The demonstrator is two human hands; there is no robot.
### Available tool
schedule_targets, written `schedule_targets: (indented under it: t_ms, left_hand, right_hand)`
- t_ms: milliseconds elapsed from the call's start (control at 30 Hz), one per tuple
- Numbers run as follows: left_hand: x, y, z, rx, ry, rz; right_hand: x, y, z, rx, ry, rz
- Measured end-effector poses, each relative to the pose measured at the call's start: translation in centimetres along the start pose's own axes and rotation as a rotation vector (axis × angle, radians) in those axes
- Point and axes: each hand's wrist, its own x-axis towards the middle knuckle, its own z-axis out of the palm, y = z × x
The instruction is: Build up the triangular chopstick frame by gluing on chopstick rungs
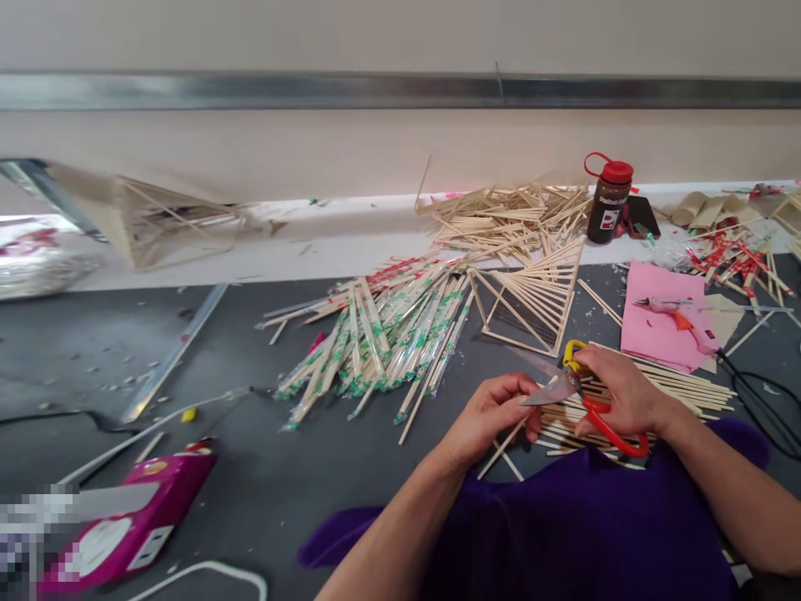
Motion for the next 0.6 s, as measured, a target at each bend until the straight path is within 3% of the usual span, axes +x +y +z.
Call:
schedule_targets:
  t_ms: [167,400,600]
  left_hand:
    - [-0.1,-0.2,0.4,-0.012,0.025,-0.021]
    - [-0.1,-0.2,1.4,0.069,0.237,0.072]
    - [-0.2,-0.3,1.7,0.168,0.304,0.143]
  right_hand:
    - [0.2,-0.6,-0.2,-0.038,-0.003,-0.001]
    - [0.7,-1.4,-0.7,-0.051,-0.011,0.044]
    - [0.8,-2.2,-1.0,-0.082,0.011,0.095]
